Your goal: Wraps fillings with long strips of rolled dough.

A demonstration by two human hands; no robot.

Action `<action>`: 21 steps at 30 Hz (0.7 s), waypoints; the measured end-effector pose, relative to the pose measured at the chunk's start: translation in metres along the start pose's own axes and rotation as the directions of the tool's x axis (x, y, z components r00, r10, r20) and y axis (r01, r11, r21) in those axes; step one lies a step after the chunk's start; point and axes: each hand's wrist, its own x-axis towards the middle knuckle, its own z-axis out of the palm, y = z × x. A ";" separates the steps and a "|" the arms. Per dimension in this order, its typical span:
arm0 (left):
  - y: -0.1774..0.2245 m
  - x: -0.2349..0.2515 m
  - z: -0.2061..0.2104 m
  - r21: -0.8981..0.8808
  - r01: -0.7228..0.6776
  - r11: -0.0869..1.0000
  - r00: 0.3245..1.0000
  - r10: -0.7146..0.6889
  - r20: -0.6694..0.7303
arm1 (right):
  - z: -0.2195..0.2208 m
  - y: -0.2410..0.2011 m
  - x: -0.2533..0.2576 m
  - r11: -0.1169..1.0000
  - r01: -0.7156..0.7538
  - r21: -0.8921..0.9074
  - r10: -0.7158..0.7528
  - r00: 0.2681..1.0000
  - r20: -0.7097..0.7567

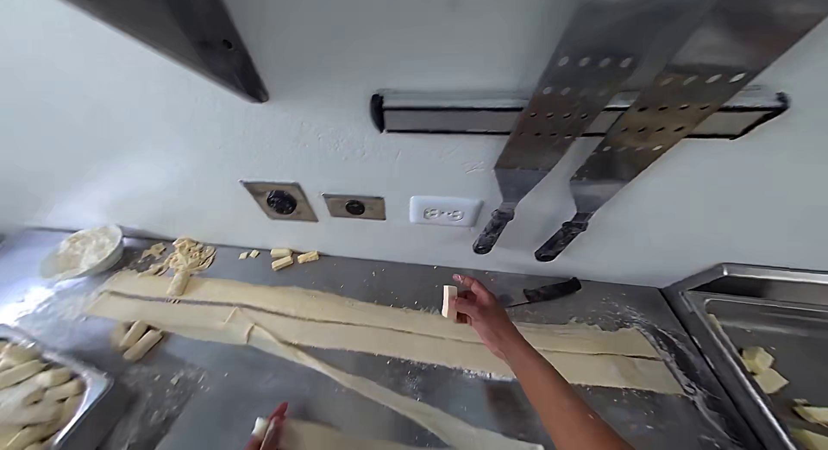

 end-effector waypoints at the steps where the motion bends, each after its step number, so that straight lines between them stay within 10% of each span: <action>1: 0.007 -0.001 0.002 -0.005 0.008 1.000 1.000 -0.008 -0.015 | 0.015 -0.003 -0.023 0.984 -0.037 0.173 0.021 0.996 0.091; 8: 0.036 0.000 -0.002 -0.089 0.074 0.993 0.993 -0.065 0.095 | 0.114 -0.002 -0.139 0.905 -0.267 0.332 0.122 0.909 0.399; 14: 0.048 -0.009 -0.025 -0.169 0.251 0.953 0.908 -0.171 0.383 | 0.172 0.009 -0.183 0.911 -0.341 0.233 0.237 0.893 0.382; 21: 0.051 -0.017 -0.034 -0.245 0.267 0.932 0.917 -0.167 0.362 | 0.208 0.005 -0.189 0.981 -0.192 -0.019 0.186 0.915 0.357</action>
